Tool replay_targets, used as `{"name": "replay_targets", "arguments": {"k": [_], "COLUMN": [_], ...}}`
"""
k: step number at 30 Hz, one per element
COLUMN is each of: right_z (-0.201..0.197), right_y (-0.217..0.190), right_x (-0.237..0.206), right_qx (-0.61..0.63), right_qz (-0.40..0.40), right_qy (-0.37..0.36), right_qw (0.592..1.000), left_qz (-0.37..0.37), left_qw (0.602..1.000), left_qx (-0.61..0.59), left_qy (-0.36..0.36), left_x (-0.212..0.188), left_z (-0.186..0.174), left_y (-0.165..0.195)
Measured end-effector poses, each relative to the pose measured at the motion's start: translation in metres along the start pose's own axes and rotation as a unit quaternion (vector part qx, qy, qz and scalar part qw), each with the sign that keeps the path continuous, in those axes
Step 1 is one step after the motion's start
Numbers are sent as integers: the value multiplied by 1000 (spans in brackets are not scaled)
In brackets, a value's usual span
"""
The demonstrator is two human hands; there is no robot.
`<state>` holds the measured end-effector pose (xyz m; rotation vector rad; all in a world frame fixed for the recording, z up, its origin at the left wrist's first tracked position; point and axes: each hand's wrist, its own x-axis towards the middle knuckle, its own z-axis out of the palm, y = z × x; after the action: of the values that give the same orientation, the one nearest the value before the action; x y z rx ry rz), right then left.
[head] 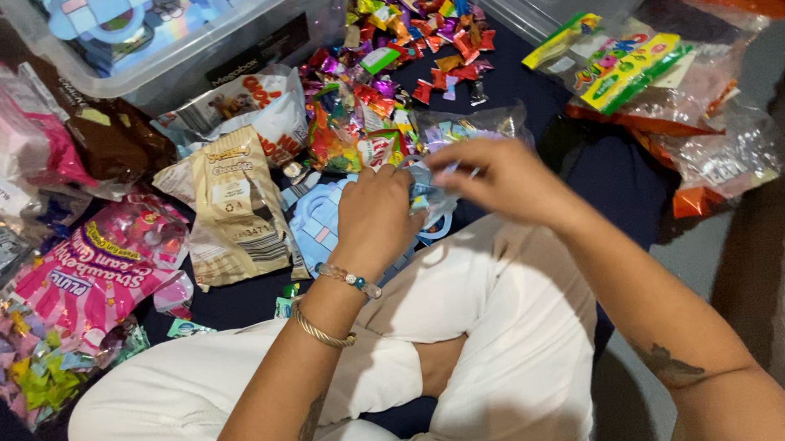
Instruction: The person sits on a bed and fills small blue paper lunchbox-shaped boxes with assorted wrapped candies picked from piles around them. They open each box, place candies inside, and set the filled boxes into a clear plastic storage bin.
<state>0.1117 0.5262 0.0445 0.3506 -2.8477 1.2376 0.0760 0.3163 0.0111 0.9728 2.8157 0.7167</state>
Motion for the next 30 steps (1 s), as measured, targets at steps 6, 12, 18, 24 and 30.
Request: {"name": "replay_targets", "arguments": {"k": [6, 12, 18, 24, 30], "right_z": [-9, 34, 61, 52, 43], "right_y": [137, 242, 254, 287, 333], "right_x": [100, 201, 262, 295, 345], "right_qx": [-82, -210, -336, -232, -137], "right_qz": [102, 82, 301, 316, 276], "right_qy": [98, 56, -13, 97, 206], "right_qw": [987, 973, 892, 915, 929], "left_qz": [-6, 1, 9, 34, 45], "left_qw": [1000, 1000, 999, 998, 998], "left_qx": [2, -5, -25, -51, -49], "left_qy": [4, -5, -22, -36, 19], "left_x": [6, 36, 71, 87, 89], "left_z": [-6, -19, -27, -23, -20], "left_y": [-20, -37, -58, -78, -89]}}
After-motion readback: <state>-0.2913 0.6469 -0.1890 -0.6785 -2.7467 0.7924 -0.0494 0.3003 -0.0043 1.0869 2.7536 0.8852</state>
